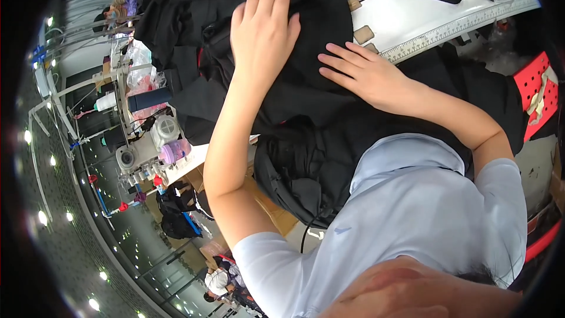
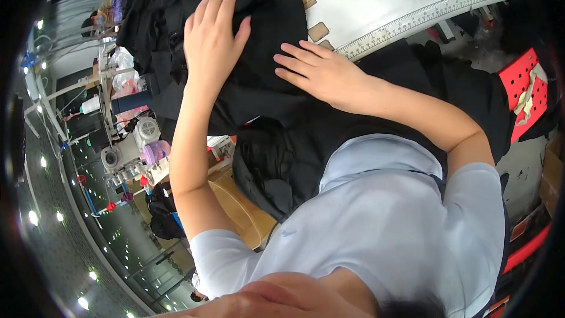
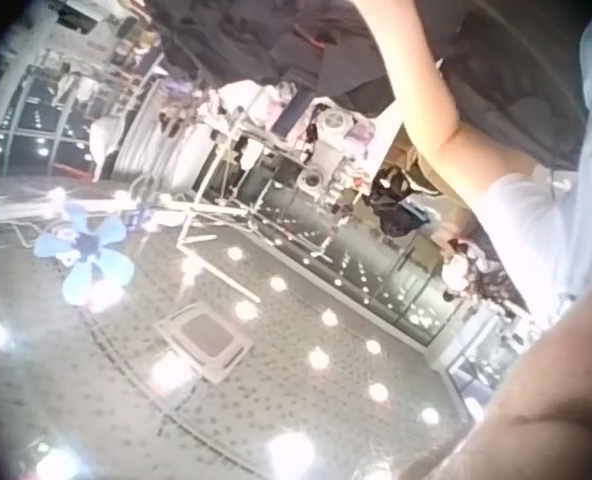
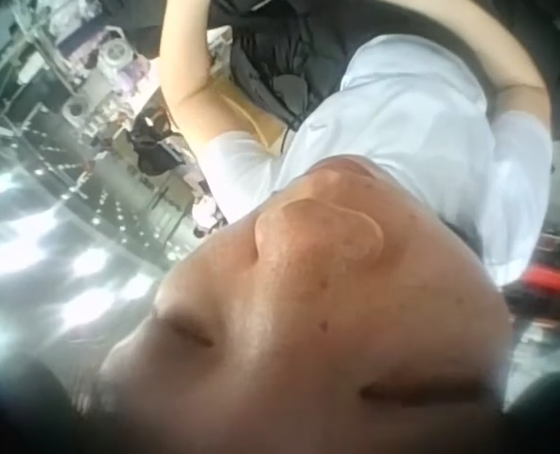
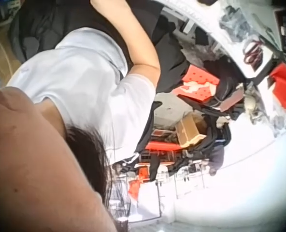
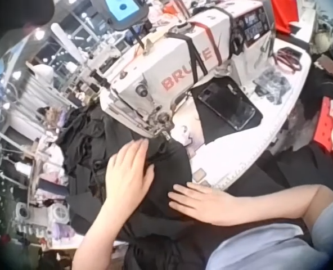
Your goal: Sewing labels onto black fabric items using an industrial sewing machine.
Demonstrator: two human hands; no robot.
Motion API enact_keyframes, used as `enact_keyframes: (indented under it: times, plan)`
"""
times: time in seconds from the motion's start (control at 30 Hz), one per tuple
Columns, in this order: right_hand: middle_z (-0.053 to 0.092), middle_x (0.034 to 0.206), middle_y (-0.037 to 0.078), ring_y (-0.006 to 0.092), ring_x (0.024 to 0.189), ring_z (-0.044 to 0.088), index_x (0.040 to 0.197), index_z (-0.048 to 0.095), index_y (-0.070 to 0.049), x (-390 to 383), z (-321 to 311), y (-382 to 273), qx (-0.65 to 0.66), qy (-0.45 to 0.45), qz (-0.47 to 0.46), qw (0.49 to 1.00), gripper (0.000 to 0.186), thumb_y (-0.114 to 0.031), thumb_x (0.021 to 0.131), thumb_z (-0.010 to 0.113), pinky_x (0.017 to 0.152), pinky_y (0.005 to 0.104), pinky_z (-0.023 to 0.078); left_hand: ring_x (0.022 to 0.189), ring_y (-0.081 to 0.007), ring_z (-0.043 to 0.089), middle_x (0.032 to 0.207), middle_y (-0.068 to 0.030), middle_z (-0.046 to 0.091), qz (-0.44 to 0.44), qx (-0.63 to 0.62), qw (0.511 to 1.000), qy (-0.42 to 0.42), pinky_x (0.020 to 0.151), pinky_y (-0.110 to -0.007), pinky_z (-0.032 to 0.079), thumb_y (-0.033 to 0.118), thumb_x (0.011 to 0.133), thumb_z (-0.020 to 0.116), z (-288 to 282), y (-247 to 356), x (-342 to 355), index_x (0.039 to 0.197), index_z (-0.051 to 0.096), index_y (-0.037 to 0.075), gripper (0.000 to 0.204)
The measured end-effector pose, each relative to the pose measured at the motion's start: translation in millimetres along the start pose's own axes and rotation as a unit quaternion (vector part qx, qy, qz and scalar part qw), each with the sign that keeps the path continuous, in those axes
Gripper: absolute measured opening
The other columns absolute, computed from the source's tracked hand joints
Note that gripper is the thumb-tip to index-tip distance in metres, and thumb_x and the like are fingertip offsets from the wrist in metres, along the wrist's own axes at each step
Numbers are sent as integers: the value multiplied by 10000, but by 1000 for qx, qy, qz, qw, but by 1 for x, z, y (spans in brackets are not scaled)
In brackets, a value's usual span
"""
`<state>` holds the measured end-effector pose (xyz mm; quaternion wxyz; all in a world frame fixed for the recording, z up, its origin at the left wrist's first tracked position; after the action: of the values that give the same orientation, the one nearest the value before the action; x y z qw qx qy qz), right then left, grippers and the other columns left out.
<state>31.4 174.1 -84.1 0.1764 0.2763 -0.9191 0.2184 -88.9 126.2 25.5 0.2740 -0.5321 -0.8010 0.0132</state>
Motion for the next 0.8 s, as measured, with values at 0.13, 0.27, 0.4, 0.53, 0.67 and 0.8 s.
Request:
enact_keyframes:
  times: [0.13, 0.27, 0.4, 0.53, 0.67, 0.8]
  plan:
    - [452, 1518, 143, 332, 1473, 344, 1366, 548, -21, 7, -1, 0, 47, -19, 15, 999, 651, -18, 729, 679, 1195, 478, 314, 1203, -267, 582, 1209, -66, 648, -9, 27, 993, -110, 944, -384, 479, 58, 716, 736, 55, -41, 14, 1171, 660, 84, 462]
    - [527, 1453, 146, 338, 1416, 434, 1311, 594, -44, 6, -6, 25, 25, 62, 65, 996, 563, -55, 755, 677, 1153, 460, 380, 1257, -250, 562, 1158, -69, 666, 59, -101, 989, -93, 1146, -473, 345, -80, 640, 595, 26, -65, 8, 1105, 654, 99, 502]
    - [627, 1301, 145, 325, 1275, 570, 1144, 648, -59, 16, 5, 2, 40, 118, 17, 992, 321, -129, 833, 619, 1064, 425, 480, 1001, -292, 637, 973, -96, 660, 70, -96, 971, -208, 1068, -446, 403, -34, 611, 628, -7, -33, -2, 1048, 604, 61, 448]
    - [648, 1243, 134, 296, 1217, 593, 1144, 655, -69, 25, 7, -4, 86, 103, 9, 991, 296, -181, 870, 649, 1048, 423, 484, 897, -257, 630, 894, -67, 641, 51, -99, 957, -269, 908, -411, 435, 100, 615, 769, -15, -1, -27, 1085, 589, 67, 505]
    - [608, 1307, 125, 316, 1283, 542, 1208, 644, -59, 21, 3, 16, 85, 67, 15, 994, 426, -146, 794, 695, 1038, 427, 479, 820, -232, 596, 822, -37, 574, 85, 107, 941, -309, 873, -368, 442, 88, 655, 762, 17, -2, -45, 1163, 621, 72, 527]
    - [539, 1412, 137, 330, 1392, 446, 1267, 625, -32, 20, -10, 34, 23, 93, 52, 994, 583, -77, 692, 713, 1117, 452, 417, 817, -234, 586, 815, -53, 557, 99, 21, 972, -213, 892, -363, 460, 22, 626, 744, 23, -1, -14, 1029, 660, 79, 415]
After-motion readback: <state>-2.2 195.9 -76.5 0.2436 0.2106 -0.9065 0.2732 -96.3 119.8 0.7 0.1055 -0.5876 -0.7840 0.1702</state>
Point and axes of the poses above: each hand's wrist, its own x-axis towards the middle knuckle, its own z-axis out of the palm, y = z × x, the point moved 8 cm from there along x, towards the middle knuckle
